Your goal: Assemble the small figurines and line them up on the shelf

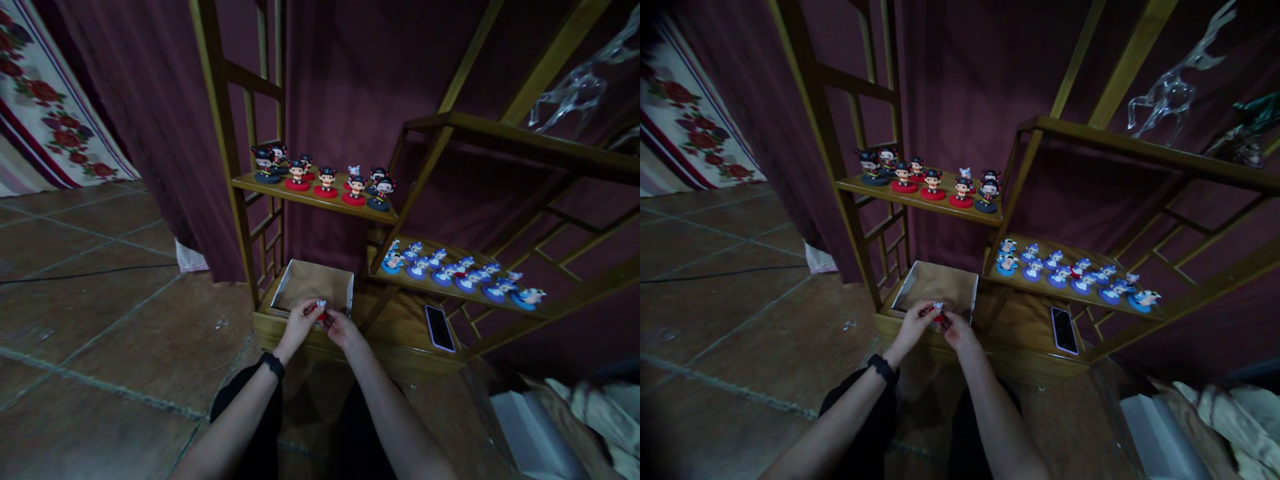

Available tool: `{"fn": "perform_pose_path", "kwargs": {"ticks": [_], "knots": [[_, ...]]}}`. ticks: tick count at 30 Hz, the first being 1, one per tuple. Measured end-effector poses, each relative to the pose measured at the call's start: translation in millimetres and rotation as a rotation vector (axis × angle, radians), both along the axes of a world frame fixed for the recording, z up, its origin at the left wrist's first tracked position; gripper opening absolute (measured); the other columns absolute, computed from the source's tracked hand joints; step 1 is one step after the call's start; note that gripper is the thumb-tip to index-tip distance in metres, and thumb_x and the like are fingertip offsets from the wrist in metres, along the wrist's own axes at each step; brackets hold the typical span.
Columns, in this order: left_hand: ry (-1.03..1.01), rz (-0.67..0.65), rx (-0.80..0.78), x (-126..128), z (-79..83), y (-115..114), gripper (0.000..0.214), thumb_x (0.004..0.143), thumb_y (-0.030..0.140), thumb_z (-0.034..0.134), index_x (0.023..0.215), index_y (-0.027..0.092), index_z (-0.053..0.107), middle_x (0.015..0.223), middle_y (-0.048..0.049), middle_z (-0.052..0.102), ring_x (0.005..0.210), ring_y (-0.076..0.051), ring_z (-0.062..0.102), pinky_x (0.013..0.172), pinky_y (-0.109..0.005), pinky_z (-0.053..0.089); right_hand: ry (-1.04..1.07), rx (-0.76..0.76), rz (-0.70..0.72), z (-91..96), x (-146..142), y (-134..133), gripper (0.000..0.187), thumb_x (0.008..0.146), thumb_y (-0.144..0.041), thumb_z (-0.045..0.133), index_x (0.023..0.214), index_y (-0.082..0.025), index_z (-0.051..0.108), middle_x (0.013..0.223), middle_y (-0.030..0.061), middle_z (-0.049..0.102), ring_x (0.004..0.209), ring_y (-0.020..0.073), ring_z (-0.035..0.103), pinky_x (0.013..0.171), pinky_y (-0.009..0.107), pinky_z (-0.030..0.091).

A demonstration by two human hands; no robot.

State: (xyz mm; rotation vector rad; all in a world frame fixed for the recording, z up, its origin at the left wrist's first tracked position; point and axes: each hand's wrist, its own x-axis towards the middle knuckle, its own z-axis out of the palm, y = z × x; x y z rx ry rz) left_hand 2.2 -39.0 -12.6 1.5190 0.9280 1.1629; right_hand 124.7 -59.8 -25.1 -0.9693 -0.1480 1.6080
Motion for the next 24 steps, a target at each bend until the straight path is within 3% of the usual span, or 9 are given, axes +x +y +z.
{"fn": "perform_pose_path", "kwargs": {"ticks": [6, 12, 17, 24], "knots": [[0.278, 0.05, 0.233, -6, 2.3, 1, 0.02, 0.078, 0.031, 0.054, 0.09, 0.019, 0.064, 0.091, -0.0051, 0.063, 0.086, -0.017, 0.057, 0.077, -0.028, 0.044, -0.028, 0.034, 0.141, 7.6, -1, -3, 0.015, 0.074, -0.029, 0.059, 0.078, -0.015, 0.063, 0.069, 0.0027, 0.067, 0.06, 0.011, 0.06, 0.057, 0.023, 0.048], [0.555, 0.072, 0.384, -6, 9.7, -8, 0.021, 0.083, 0.029, 0.046, 0.096, 0.021, 0.061, 0.095, -0.0057, 0.061, 0.089, -0.017, 0.055, 0.079, -0.028, 0.042, -0.094, 0.066, 0.09, 3.4, -5, 0, 0.006, 0.069, -0.02, 0.063, 0.073, -0.016, 0.063, 0.066, -0.0004, 0.067, 0.062, 0.0103, 0.06, 0.061, 0.022, 0.048], [0.725, 0.069, 0.432, -6, 14.6, -16, 0.028, 0.086, 0.034, 0.039, 0.107, 0.023, 0.055, 0.104, -0.0062, 0.057, 0.094, -0.018, 0.052, 0.08, -0.028, 0.04, -0.109, 0.087, 0.047, 3.3, -4, -1, 0.009, 0.066, -0.017, 0.063, 0.074, -0.018, 0.062, 0.068, -0.0028, 0.067, 0.063, 0.0103, 0.06, 0.061, 0.023, 0.047], [0.743, 0.019, 0.44, -5, 15.6, -17, 0.027, 0.086, 0.033, 0.039, 0.102, 0.022, 0.057, 0.097, -0.008, 0.058, 0.085, -0.019, 0.052, 0.074, -0.027, 0.039, -0.147, 0.098, 0.068, 7.8, -1, -6, 0.007, 0.065, -0.013, 0.062, 0.07, -0.019, 0.061, 0.063, -0.0038, 0.067, 0.061, 0.0114, 0.06, 0.064, 0.026, 0.048]]}}
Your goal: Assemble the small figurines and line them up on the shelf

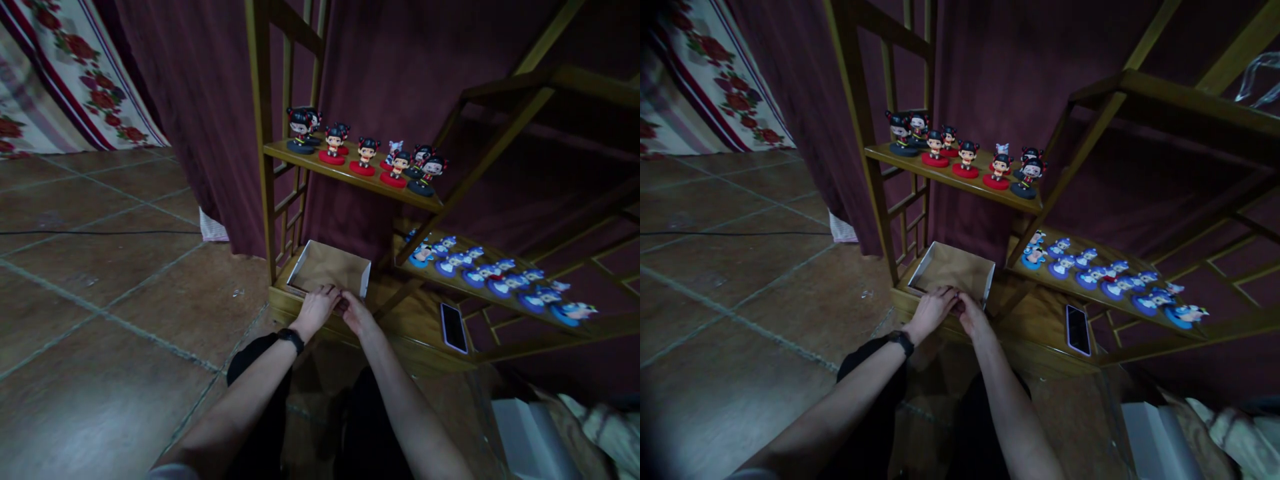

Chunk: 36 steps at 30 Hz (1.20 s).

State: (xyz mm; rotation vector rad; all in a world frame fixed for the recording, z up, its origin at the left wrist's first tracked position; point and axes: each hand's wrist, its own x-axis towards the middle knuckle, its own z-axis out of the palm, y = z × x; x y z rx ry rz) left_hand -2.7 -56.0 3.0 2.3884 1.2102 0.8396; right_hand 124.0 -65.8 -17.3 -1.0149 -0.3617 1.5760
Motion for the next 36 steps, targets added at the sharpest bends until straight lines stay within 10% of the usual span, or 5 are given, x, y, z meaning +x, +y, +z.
{"fn": "perform_pose_path", "kwargs": {"ticks": [17, 36], "knots": [[0.176, -0.091, 0.151, 1, 3.7, -6, 0.032, 0.082, 0.014, 0.043, 0.114, 0.02, 0.047, 0.105, -0.0097, 0.055, 0.094, -0.021, 0.049, 0.079, -0.033, 0.041, 0.016, 0.025, 0.069, 8.2, 12, -8, 0.01, 0.069, -0.01, 0.058, 0.073, -0.018, 0.063, 0.075, -0.0008, 0.068, 0.07, 0.0122, 0.061, 0.067, 0.025, 0.048], [-0.717, -0.028, -0.519, 8, -19.4, 20, 0.025, 0.068, 0.034, 0.063, 0.084, 0.015, 0.068, 0.075, -0.0037, 0.067, 0.067, -0.017, 0.059, 0.065, -0.027, 0.046, 0.039, 0.047, 0.028, -3.6, 13, -3, 0.01, 0.071, -0.014, 0.063, 0.081, -0.017, 0.063, 0.084, 0.003, 0.069, 0.074, 0.0116, 0.063, 0.068, 0.023, 0.051]]}}
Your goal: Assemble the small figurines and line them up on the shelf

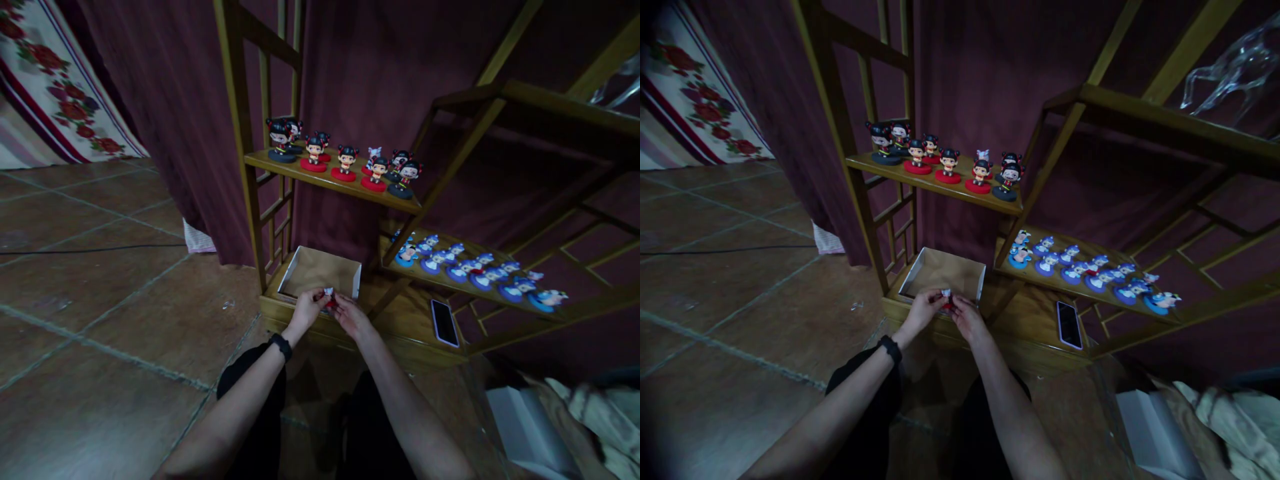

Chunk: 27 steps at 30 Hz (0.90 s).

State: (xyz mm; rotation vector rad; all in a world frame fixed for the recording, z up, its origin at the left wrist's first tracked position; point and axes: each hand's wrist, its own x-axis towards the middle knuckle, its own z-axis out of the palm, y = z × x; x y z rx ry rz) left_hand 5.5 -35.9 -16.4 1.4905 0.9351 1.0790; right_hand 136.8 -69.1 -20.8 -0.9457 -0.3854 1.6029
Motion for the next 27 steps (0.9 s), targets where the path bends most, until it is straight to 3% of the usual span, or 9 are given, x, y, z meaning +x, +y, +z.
{"fn": "perform_pose_path", "kwargs": {"ticks": [4, 8, 16, 27], "knots": [[-0.207, -0.103, -0.235, 2, 0.0, 1, 0.031, 0.065, 0.036, 0.065, 0.086, 0.013, 0.069, 0.078, -0.0045, 0.069, 0.069, -0.016, 0.06, 0.068, -0.028, 0.047, -0.036, 0.015, -0.021, -3.4, 1, 1, 0.013, 0.066, -0.009, 0.064, 0.077, -0.016, 0.063, 0.083, 0.003, 0.069, 0.073, 0.0114, 0.064, 0.068, 0.022, 0.05], [-0.271, -0.094, -0.352, 0, 0.1, 0, 0.033, 0.063, 0.035, 0.068, 0.087, 0.013, 0.069, 0.084, -0.0068, 0.069, 0.071, -0.016, 0.061, 0.069, -0.029, 0.047, -0.048, 0.013, -0.022, -4.5, 0, 2, 0.015, 0.064, -0.007, 0.064, 0.077, -0.016, 0.064, 0.08, 0.0024, 0.07, 0.073, 0.0114, 0.064, 0.069, 0.022, 0.05], [-0.328, -0.027, -0.415, -1, -9.6, 3, 0.028, 0.06, 0.031, 0.07, 0.08, 0.012, 0.068, 0.075, -0.0055, 0.068, 0.067, -0.013, 0.06, 0.067, -0.026, 0.047, -0.076, 0.003, -0.045, -1.0, -4, 1, 0.018, 0.06, -0.005, 0.065, 0.076, -0.015, 0.064, 0.079, 0.0023, 0.07, 0.074, 0.0122, 0.065, 0.071, 0.024, 0.05], [-0.395, -0.072, -0.488, -6, -5.7, -2, 0.022, 0.057, 0.021, 0.071, 0.076, 0.012, 0.066, 0.078, -0.0069, 0.068, 0.071, -0.014, 0.062, 0.07, -0.026, 0.047, -0.193, 0.081, -0.139, 9.8, -14, -6, 0.015, 0.053, -0.012, 0.068, 0.067, -0.016, 0.064, 0.066, 0.0008, 0.068, 0.066, 0.0142, 0.064, 0.067, 0.027, 0.051]]}}
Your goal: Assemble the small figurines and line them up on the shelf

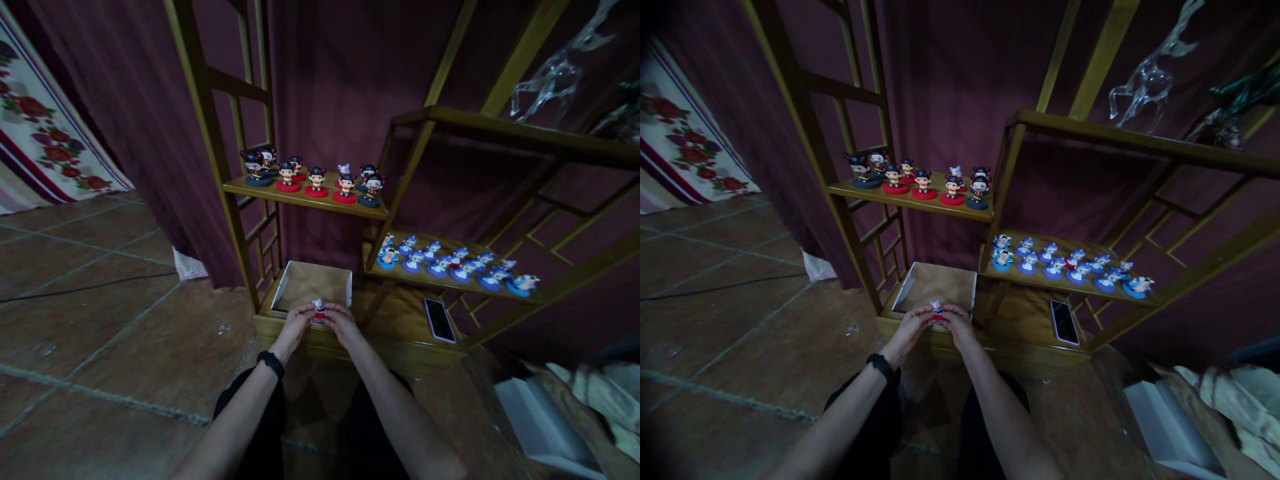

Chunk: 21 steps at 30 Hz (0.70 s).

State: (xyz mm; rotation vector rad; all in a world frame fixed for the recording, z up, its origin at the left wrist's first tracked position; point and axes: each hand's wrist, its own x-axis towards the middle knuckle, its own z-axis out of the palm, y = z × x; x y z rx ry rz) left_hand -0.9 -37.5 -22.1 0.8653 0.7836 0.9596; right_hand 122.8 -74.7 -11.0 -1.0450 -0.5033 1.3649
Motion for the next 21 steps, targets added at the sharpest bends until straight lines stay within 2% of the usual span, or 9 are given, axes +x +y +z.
{"fn": "perform_pose_path", "kwargs": {"ticks": [7, 10, 15, 21], "knots": [[-0.006, 0.024, -0.057, -3, 5.3, -1, 0.019, 0.056, 0.014, 0.071, 0.074, 0.011, 0.067, 0.073, -0.0066, 0.067, 0.061, -0.011, 0.059, 0.058, -0.02, 0.045, 0.06, -0.013, -0.012, 0.4, -1, -3, 0.019, 0.052, -0.014, 0.068, 0.07, -0.016, 0.064, 0.07, 0.0016, 0.069, 0.07, 0.0157, 0.064, 0.072, 0.03, 0.05], [-0.027, -0.01, -0.045, -6, 15.0, -7, 0.02, 0.059, 0.015, 0.071, 0.078, 0.011, 0.068, 0.078, -0.0075, 0.068, 0.063, -0.011, 0.06, 0.061, -0.02, 0.045, 0.098, 0.01, 0.012, 3.5, -1, -6, 0.015, 0.055, -0.017, 0.067, 0.07, -0.016, 0.064, 0.074, 0.0026, 0.07, 0.073, 0.0153, 0.064, 0.075, 0.03, 0.049], [-0.04, -0.149, 0.065, -14, 29.8, -27, 0.036, 0.06, 0.015, 0.072, 0.095, 0.012, 0.066, 0.09, -0.0086, 0.068, 0.076, -0.013, 0.061, 0.073, -0.023, 0.044, 0.101, 0.051, 0.057, 10.2, -3, -17, 0.015, 0.058, -0.018, 0.066, 0.072, -0.016, 0.064, 0.078, 0.0036, 0.07, 0.077, 0.0152, 0.064, 0.079, 0.03, 0.048], [-0.019, -0.065, 0.066, -20, 29.7, -46, 0.039, 0.056, 0.015, 0.075, 0.093, 0.013, 0.065, 0.086, -0.0074, 0.069, 0.076, -0.014, 0.061, 0.077, -0.026, 0.043, 0.016, 0.054, 0.191, 18.1, 0, -42, 0.025, 0.059, -0.021, 0.067, 0.083, -0.017, 0.063, 0.084, 0.0053, 0.069, 0.081, 0.0171, 0.064, 0.081, 0.035, 0.047]]}}
